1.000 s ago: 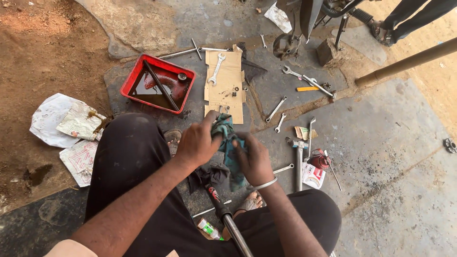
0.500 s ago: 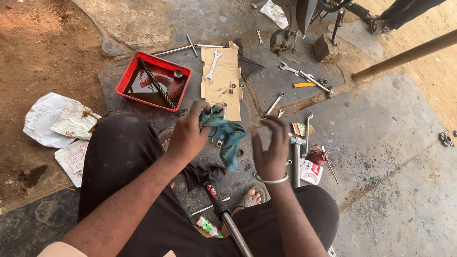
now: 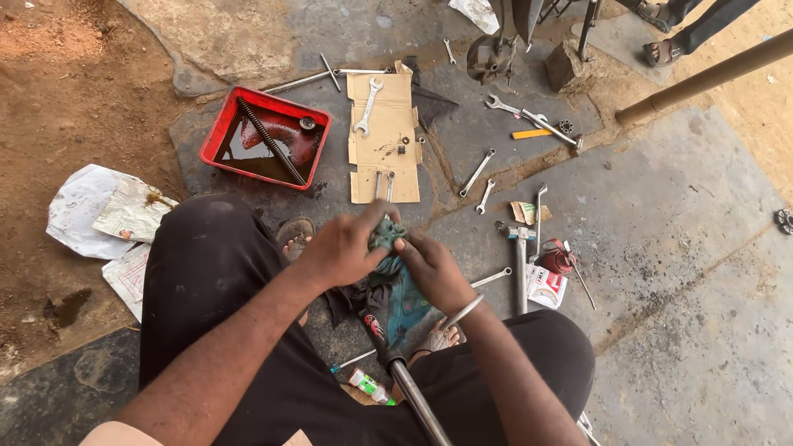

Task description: The person sits on the ground at a motorcycle repair area and wipes metal suspension parts, including a spring and a metal tube, with a rag. They then insert the spring into the tube and pour oil from a plastic bottle into the tube, wiping the parts again with a cloth.

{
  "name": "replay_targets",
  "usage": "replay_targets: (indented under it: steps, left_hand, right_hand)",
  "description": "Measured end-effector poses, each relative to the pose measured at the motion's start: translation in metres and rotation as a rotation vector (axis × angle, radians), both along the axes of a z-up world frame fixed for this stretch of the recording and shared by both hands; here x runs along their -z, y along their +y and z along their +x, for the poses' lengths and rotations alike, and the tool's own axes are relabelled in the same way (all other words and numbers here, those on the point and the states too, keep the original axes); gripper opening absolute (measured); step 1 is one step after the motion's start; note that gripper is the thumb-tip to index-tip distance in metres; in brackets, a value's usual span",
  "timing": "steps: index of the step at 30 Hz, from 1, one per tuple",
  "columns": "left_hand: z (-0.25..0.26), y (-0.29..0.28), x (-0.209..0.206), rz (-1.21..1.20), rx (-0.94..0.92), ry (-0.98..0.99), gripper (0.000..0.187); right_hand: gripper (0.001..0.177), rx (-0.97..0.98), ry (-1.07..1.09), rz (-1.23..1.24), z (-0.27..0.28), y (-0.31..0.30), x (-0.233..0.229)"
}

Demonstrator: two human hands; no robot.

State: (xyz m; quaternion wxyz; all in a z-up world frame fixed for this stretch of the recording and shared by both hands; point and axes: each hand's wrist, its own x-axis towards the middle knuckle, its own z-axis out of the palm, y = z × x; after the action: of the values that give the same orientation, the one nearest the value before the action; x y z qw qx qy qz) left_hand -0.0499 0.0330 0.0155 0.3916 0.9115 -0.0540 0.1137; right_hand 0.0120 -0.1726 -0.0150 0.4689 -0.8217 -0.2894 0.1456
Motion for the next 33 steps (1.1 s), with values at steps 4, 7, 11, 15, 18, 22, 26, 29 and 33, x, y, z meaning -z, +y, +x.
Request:
replay_targets:
  steps: [4,7,11,15,18,22,26,29,33]
  left_hand:
    - [0.012,0.029,-0.004,-0.276,-0.141,0.494,0.043]
    - [0.010,0.036,0.008,-0.301,-0.151,0.525,0.043]
    - [0.001,0.007,0.008,-0.313,0.153,0.103,0.036]
    - [-0.003,-0.021,-0.006,-0.151,0.241,-0.026,0.035]
    - [0.005,-0.024,-0.006,-0.057,0.077,0.142,0.036]
    - [0.025,-0.003,0.033,-0.279,-0.108,0.397,0.040]
    - [0.022,-0.003,0.098,-0.639,-0.004,0.625,0.043]
    - [0.000,-0.021,0.041,-0.126,-0.031,0.297,0.046]
    - [-0.006,-0.016,0.031,0.237,0.045,-0.075,0.041]
  right_hand:
    - [0.035,-0.137,0.454,0.183,0.004,-0.016,-0.027]
    - [0.040,-0.216,0.507,0.257,0.007,-0.021,-0.045]
    - [0.043,-0.100,0.601,0.276,0.008,-0.023,-0.037]
    - [0.036,0.073,0.645,0.346,0.019,-0.031,0.007]
    - [0.038,0.146,0.687,0.500,0.016,-0.027,0.010]
    - [0.030,0.023,0.032,0.258,-0.006,-0.013,-0.025]
    - [0.034,-0.249,-0.661,0.003,-0.020,-0.011,-0.025]
    - [0.021,0.007,-0.564,-0.119,-0.015,-0.017,0.040]
    - [0.025,0.298,-0.072,0.003,-0.006,-0.011,0.024]
